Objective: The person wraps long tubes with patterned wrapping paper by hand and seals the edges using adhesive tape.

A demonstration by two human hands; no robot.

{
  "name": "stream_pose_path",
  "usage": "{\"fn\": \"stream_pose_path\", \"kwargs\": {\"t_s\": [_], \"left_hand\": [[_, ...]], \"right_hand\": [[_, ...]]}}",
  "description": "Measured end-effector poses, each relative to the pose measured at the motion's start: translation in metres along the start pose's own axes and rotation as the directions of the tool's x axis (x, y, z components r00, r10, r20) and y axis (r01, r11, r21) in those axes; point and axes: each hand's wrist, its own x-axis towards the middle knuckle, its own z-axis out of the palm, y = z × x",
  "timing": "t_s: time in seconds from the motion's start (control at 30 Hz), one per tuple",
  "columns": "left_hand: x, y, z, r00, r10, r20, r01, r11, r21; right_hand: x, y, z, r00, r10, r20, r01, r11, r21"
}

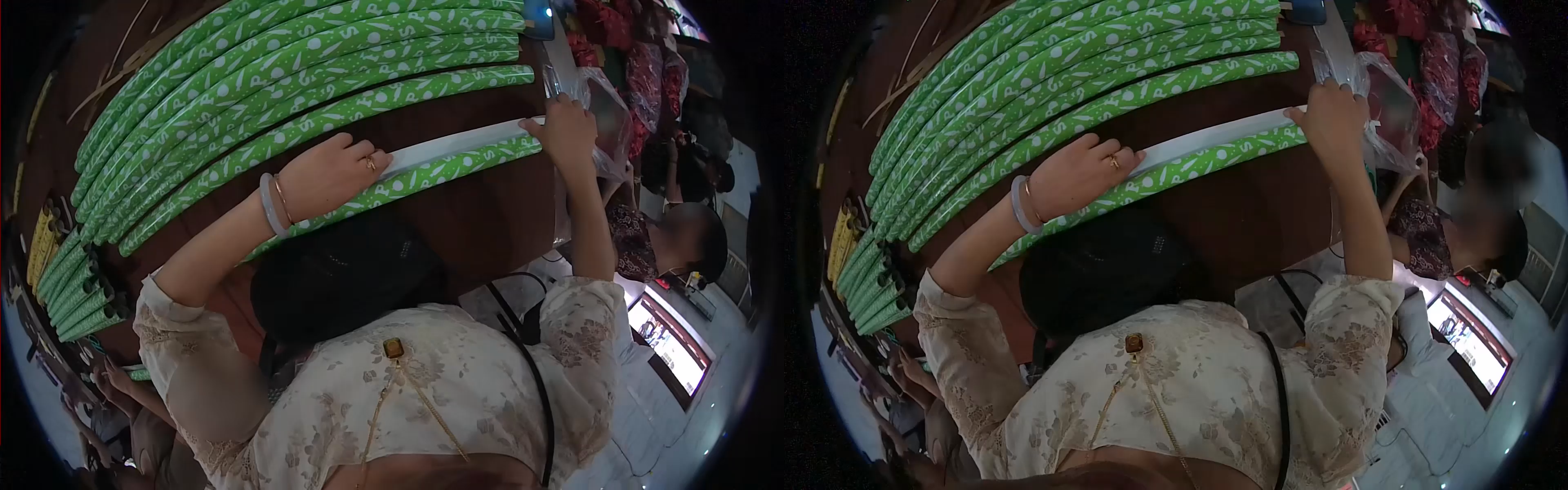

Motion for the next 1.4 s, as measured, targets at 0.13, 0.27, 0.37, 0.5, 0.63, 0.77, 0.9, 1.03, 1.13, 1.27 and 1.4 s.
{"fn": "stream_pose_path", "kwargs": {"t_s": [0.13, 0.27, 0.37, 0.5, 0.63, 0.77, 0.9, 1.03, 1.13, 1.27, 1.4], "left_hand": [[0.015, -0.006, -0.005, 0.985, 0.075, -0.154, -0.081, 0.996, -0.037], [0.034, -0.001, 0.003, 0.979, 0.046, -0.198, -0.069, 0.991, -0.111], [0.04, 0.0, -0.003, 0.983, -0.012, -0.183, -0.026, 0.979, -0.203], [0.055, 0.009, -0.008, 0.988, -0.043, -0.146, 0.024, 0.991, -0.133], [0.076, 0.015, -0.009, 0.992, -0.068, -0.106, 0.06, 0.995, -0.08], [0.101, 0.023, -0.004, 0.986, -0.157, 0.061, 0.16, 0.985, -0.057], [0.136, 0.028, -0.008, 0.972, -0.211, 0.108, 0.212, 0.977, 0.005], [0.184, 0.026, -0.01, 0.908, -0.42, 0.002, 0.386, 0.832, -0.399], [0.218, 0.031, -0.02, 0.848, -0.524, -0.081, 0.357, 0.676, -0.644], [0.244, 0.027, -0.004, 0.831, -0.518, -0.203, 0.297, 0.721, -0.626], [0.245, 0.029, -0.004, 0.845, -0.498, -0.194, 0.311, 0.752, -0.581]], "right_hand": [[0.003, 0.002, -0.001, 0.999, -0.022, 0.031, 0.02, 0.998, 0.052], [0.002, 0.008, 0.01, 0.994, -0.064, -0.085, 0.071, 0.994, 0.079], [0.004, 0.014, 0.015, 0.991, -0.106, -0.087, 0.117, 0.984, 0.134], [0.004, 0.034, 0.003, 0.996, -0.092, 0.002, 0.09, 0.976, 0.198], [0.011, 0.061, 0.006, 0.975, -0.18, 0.134, 0.128, 0.937, 0.325], [0.006, 0.073, 0.012, 0.957, -0.29, 0.025, 0.256, 0.88, 0.401], [0.006, 0.079, 0.013, 0.95, -0.304, -0.07, 0.298, 0.819, 0.491], [0.016, 0.079, 0.02, 0.916, -0.351, -0.193, 0.399, 0.762, 0.51], [0.014, 0.076, 0.024, 0.911, -0.358, -0.202, 0.411, 0.781, 0.469], [-0.006, 0.083, 0.035, 0.864, -0.194, -0.464, 0.417, 0.792, 0.446], [-0.082, 0.103, 0.033, 0.959, 0.164, -0.231, 0.022, 0.77, 0.638]]}}
